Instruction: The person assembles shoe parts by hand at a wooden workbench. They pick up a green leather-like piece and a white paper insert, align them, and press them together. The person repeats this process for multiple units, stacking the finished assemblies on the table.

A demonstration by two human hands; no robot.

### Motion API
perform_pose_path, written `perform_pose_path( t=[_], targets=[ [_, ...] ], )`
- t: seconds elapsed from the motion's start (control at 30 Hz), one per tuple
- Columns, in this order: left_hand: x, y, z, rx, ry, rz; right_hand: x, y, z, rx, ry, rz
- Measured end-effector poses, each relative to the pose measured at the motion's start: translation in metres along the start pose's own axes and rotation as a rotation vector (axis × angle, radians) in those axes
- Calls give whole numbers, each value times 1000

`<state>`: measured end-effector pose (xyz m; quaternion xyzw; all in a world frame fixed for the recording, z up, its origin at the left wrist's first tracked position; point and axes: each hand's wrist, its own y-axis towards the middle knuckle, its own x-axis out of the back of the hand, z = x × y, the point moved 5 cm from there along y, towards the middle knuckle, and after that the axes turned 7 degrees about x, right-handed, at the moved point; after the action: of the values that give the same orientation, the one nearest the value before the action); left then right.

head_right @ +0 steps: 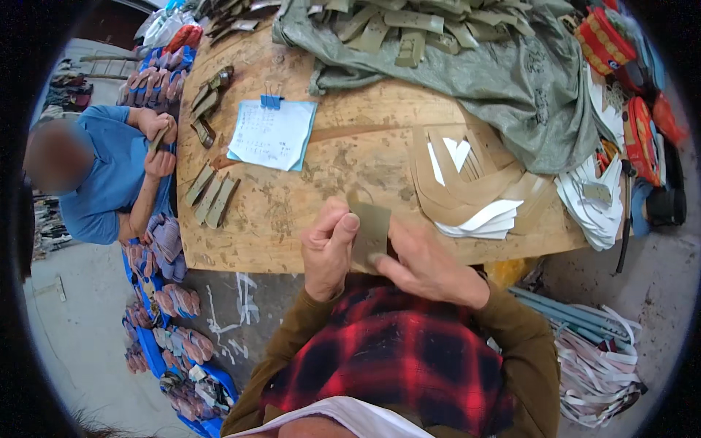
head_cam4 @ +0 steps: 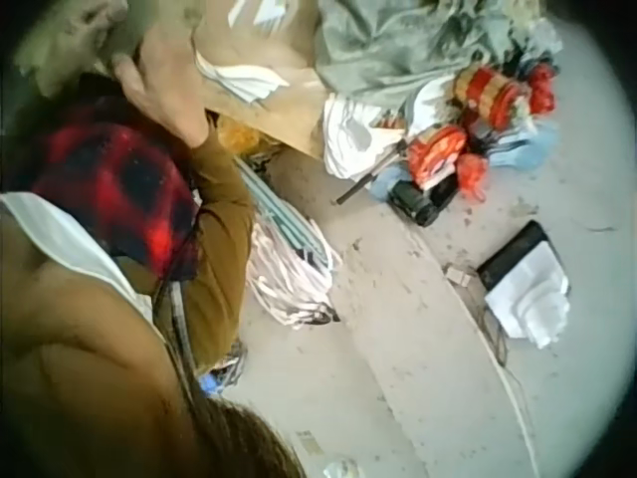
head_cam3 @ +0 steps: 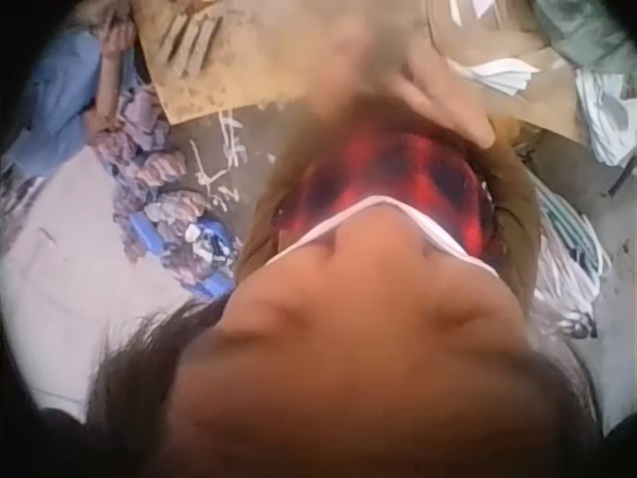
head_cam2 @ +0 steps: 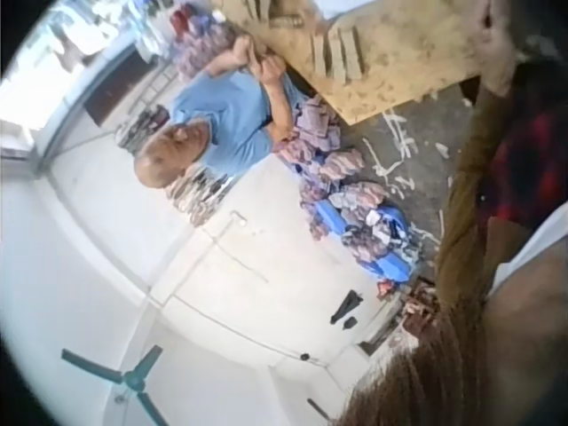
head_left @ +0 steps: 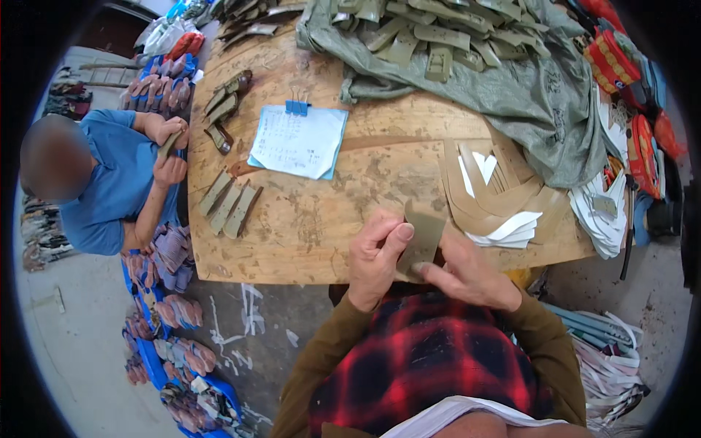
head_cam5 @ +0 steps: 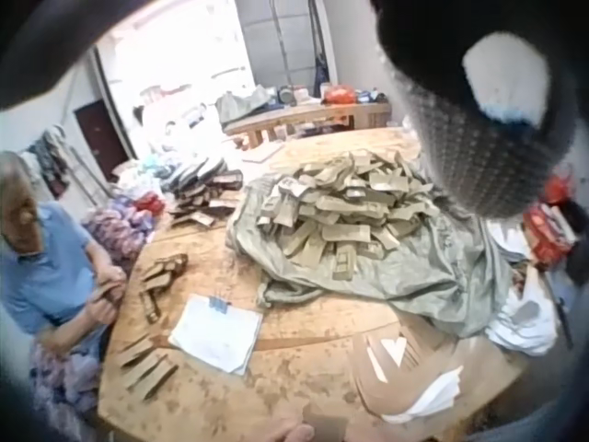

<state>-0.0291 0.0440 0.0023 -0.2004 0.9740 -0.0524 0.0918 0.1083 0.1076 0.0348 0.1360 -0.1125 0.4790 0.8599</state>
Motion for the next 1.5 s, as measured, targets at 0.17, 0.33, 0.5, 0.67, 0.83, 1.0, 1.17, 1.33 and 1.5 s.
perform_pose_path(
  t=[0.17,0.33,0.5,0.67,0.83,1.0,1.17,1.33,1.5],
  targets=[
    [-1,19,10,101,-291,69,-10,-1,-10,-54,-23,138],
    [-13,20,-19,9,-183,-27,7,9,-8,35,-9,24],
    [-4,3,-2,217,256,321,7,10,-11,240,-272,20],
    [5,0,-13,-364,345,165,18,13,-8,243,-244,-26],
    [21,-5,-24,-595,237,63,43,5,-25,-89,354,-156],
    [17,-16,-17,-694,359,68,-3,12,-49,-324,572,87],
    [16,-21,-11,-701,477,31,-8,21,-52,-280,619,-222],
    [16,-25,-10,-700,630,-25,-10,13,-35,-210,375,-330],
    [12,-20,-8,-679,773,-38,-8,11,-24,-103,135,-374]
  ],
)
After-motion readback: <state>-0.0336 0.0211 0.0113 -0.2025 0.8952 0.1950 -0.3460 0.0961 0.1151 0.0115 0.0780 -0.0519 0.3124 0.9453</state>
